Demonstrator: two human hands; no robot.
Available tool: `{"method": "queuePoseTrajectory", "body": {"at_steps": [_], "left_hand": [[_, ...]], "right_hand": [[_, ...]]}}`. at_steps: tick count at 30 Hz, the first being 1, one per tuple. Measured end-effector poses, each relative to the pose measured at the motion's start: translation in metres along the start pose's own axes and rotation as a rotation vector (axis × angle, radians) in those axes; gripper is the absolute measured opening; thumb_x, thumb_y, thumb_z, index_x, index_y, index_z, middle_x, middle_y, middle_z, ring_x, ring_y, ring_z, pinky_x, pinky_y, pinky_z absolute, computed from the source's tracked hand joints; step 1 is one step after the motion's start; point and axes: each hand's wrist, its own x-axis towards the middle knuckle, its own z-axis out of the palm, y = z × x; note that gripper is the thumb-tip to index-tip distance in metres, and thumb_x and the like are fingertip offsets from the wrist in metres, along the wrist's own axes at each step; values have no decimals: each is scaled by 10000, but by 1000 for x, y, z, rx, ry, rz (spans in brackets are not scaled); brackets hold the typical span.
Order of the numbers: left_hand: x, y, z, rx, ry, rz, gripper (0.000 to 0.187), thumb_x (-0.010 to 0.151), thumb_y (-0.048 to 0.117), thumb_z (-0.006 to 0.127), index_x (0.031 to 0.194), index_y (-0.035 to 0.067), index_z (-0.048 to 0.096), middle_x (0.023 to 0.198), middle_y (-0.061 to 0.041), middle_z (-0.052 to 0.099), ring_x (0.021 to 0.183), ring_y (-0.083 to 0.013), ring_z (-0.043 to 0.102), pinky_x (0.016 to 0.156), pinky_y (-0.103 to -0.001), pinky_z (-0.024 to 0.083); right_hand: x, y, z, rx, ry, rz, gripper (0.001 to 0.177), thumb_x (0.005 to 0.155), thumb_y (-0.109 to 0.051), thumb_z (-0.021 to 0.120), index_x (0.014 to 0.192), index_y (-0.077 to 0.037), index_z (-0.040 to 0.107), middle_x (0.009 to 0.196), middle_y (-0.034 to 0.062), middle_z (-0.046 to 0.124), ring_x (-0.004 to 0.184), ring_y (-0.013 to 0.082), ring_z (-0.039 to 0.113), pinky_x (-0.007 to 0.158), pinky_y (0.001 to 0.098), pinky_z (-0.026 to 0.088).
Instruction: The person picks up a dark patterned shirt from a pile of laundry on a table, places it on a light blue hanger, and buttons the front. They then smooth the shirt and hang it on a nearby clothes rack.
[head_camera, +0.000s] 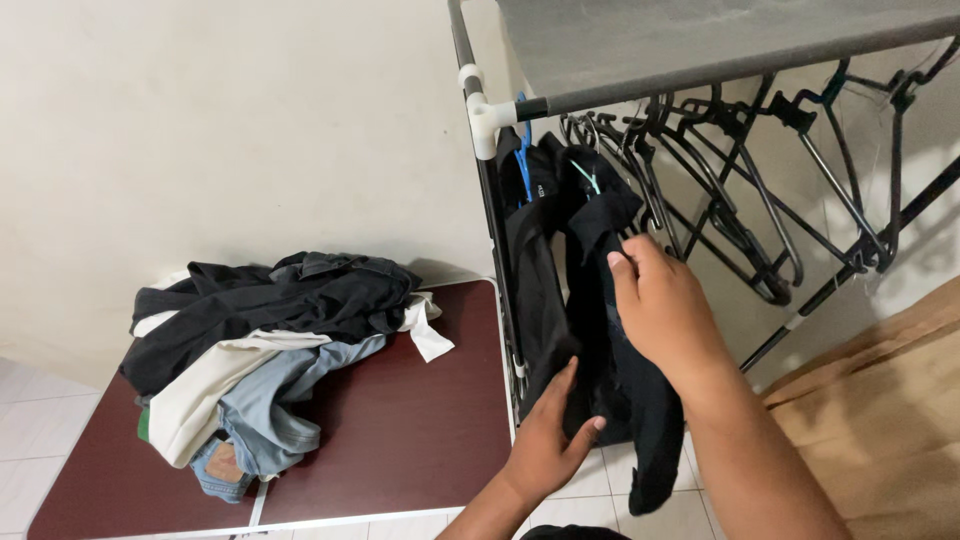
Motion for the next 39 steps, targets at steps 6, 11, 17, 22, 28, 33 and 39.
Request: {"method": "queuePoseTrajectory", "body": {"at_steps": [6,11,17,22,28,33,39], "left_hand": [[2,7,-2,-103,-76,-236,789,946,286,696,1594,31,325,1580,-223,465,1287,-360,629,984,-392,536],[0,0,3,-53,-26,-65,763,964,237,713,1564,-44,336,1500,-290,513,1363,-398,564,1108,-410,472],[1,-6,7,-61,-6,-39,768,960,237,722,1568,-32,338,1513,-298,505,1370,-405,560,1117,-420,459],[2,-4,6,-40,-13,-43,759,976,267,707,1576,-19,339,1516,-293,504,1369,-405,557,1102,-412,468],[3,1,7,-82,-84,-197,777,961,314,692,1597,31,345,1542,-244,516,1207,-432,585,1044,-407,494],[3,-7,9,-101,-103,-72,783,972,311,702,1590,-5,338,1515,-307,499,1397,-419,519,1143,-415,423],[4,-12,13,-103,-116,-11,786,952,316,735,1551,-29,360,1461,-310,530,1357,-430,539,1121,-428,426]], "right_hand": [[6,-5,2,9,69,-78,258,1049,-230,557,1090,15,626,947,216,724,864,415,693,746,490,533],[20,-9,6,52,14,22,266,1053,-252,544,1092,4,607,897,204,714,836,396,694,747,478,530],[35,1,22,35,12,16,252,1051,-244,551,1096,-3,608,906,204,713,839,410,686,745,497,522],[39,17,40,57,70,-44,252,1044,-241,575,1087,4,613,937,218,712,871,426,679,764,495,525],[37,17,39,166,-4,69,287,1029,-266,580,1128,1,620,929,188,726,863,362,709,774,440,541],[28,24,45,219,-64,88,389,999,-254,578,1285,10,563,1036,167,709,935,298,701,806,395,542],[10,31,53,357,-82,43,451,1005,-283,583,1347,6,531,1105,154,685,1017,275,669,862,373,513]]}}
